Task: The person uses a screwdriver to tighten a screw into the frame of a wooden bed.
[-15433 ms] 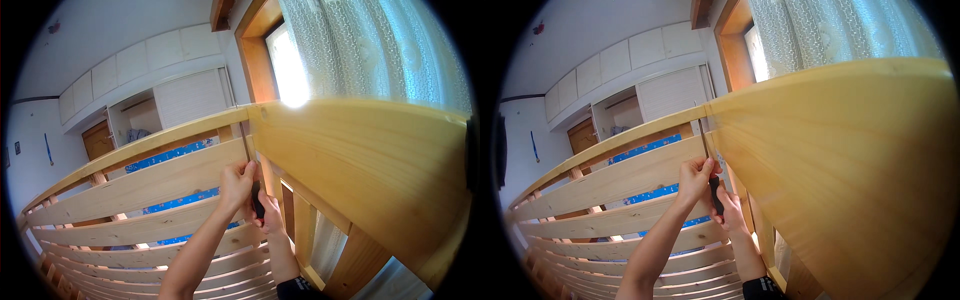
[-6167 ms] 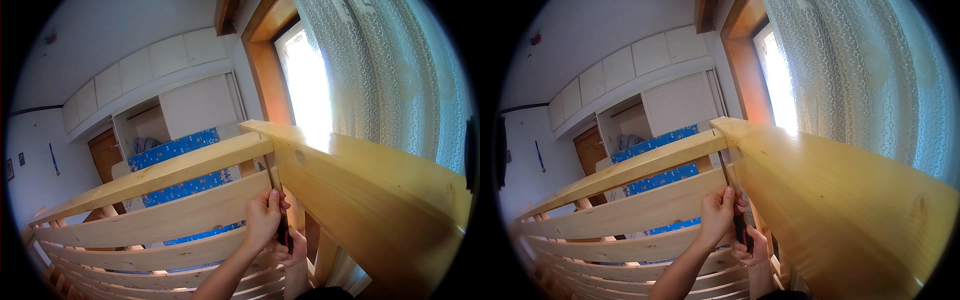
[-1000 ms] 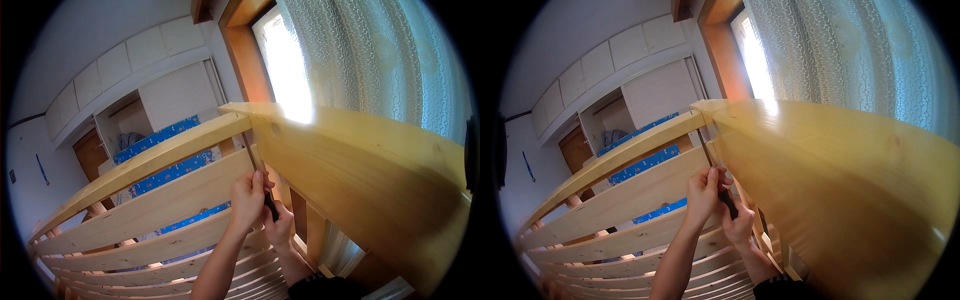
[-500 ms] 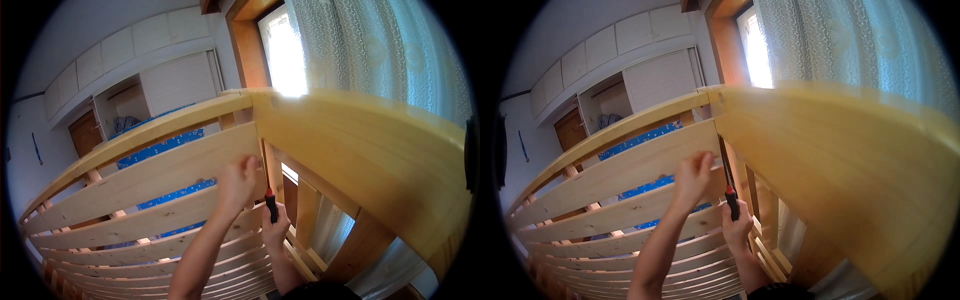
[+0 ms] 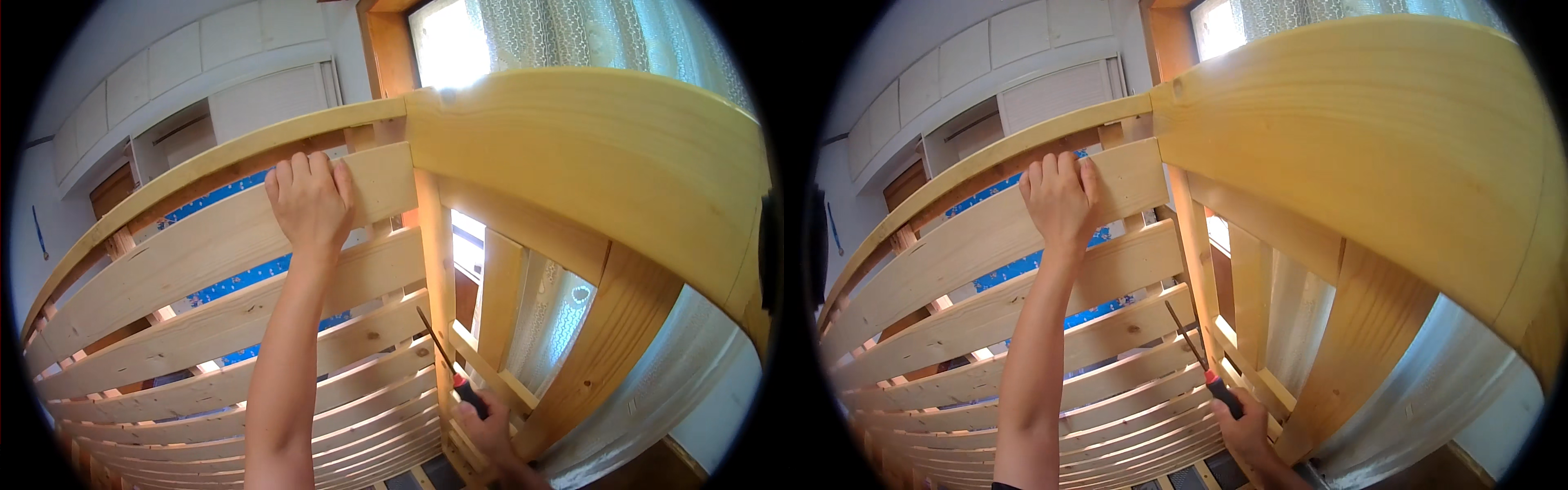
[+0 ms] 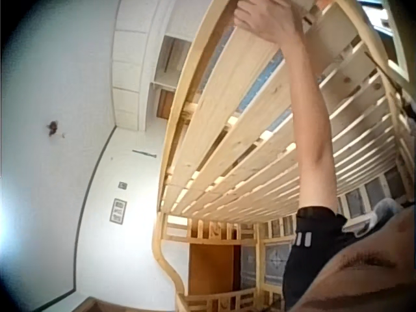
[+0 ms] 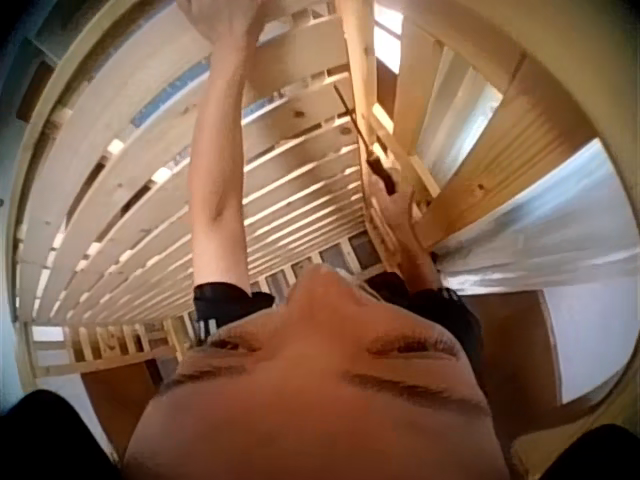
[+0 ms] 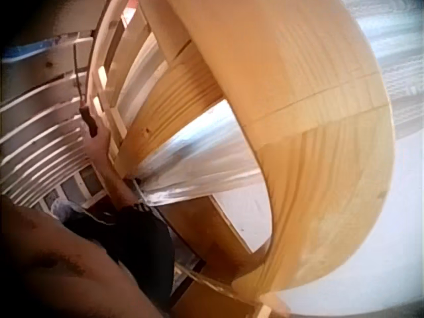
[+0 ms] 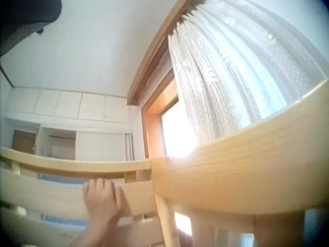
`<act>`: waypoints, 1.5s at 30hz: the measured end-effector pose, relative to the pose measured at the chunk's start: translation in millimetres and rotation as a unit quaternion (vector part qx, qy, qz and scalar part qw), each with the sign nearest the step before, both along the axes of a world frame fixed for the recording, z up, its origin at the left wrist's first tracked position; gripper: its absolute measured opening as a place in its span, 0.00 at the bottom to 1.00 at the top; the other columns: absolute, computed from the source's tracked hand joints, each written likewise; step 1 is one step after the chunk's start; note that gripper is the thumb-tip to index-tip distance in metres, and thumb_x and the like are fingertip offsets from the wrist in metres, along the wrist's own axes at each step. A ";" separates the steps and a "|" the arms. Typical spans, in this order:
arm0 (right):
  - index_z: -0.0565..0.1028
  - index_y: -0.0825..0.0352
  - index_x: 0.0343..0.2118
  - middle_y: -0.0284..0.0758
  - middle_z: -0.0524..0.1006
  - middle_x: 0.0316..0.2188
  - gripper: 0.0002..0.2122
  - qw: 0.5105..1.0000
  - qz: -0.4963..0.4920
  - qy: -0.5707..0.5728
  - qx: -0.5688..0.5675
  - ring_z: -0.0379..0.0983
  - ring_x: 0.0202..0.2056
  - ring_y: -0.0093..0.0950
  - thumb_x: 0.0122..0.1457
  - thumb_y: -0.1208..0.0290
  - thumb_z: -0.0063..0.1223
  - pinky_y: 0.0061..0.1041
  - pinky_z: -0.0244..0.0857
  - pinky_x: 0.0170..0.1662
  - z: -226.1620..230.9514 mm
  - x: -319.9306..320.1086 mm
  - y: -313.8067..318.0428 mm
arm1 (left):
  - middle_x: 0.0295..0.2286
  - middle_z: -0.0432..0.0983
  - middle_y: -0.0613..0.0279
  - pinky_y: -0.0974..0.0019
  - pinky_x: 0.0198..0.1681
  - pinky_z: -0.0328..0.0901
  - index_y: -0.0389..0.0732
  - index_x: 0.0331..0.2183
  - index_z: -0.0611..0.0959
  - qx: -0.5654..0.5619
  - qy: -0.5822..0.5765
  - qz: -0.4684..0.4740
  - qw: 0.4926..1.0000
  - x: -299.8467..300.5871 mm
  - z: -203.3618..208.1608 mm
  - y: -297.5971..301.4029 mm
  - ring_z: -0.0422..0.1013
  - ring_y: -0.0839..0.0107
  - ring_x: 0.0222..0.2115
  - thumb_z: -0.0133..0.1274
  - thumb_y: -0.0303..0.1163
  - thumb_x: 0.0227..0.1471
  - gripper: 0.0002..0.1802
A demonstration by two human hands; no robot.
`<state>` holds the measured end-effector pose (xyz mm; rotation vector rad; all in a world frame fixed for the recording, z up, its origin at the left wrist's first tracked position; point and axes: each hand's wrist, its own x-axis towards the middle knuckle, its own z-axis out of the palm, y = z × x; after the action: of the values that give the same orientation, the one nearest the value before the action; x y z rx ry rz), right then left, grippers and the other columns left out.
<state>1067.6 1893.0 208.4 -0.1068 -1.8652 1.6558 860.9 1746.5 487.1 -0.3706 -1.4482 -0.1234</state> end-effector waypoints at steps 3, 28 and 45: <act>0.73 0.70 0.32 0.30 0.70 0.17 0.09 0.993 -0.032 0.018 0.111 0.64 0.20 0.18 0.51 0.70 0.55 0.21 0.59 0.24 32.8 21.1 18.6 | 0.23 0.66 0.59 0.58 0.41 0.54 0.41 0.22 0.73 0.006 0.007 -0.015 1.000 -1.7 0.2 4.3 0.62 0.62 0.30 0.49 0.37 0.45 0.09; 0.74 0.69 0.26 0.47 0.75 0.26 0.17 0.606 -0.537 0.167 0.563 0.71 0.33 0.44 0.57 0.60 0.37 0.40 0.60 0.41 354.8 -65.0 -1.6 | 0.26 0.67 0.58 0.59 0.45 0.55 0.41 0.25 0.74 0.029 -0.013 -0.108 0.994 -6.7 -0.5 -4.8 0.63 0.62 0.34 0.51 0.38 0.43 0.10; 0.72 0.68 0.31 0.43 0.71 0.27 0.12 0.792 -0.236 0.351 0.441 0.68 0.30 0.39 0.56 0.62 0.48 0.34 0.61 0.36 316.4 -47.5 -44.8 | 0.46 0.63 0.48 0.56 0.54 0.49 0.33 0.45 0.70 -0.002 0.088 -0.165 0.982 9.5 -23.9 -88.5 0.58 0.53 0.49 0.51 0.29 0.40 0.26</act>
<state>1020.1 1848.1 524.8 0.3640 -1.6208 0.2828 870.4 1658.0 463.3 -0.6086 -1.2049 -0.3461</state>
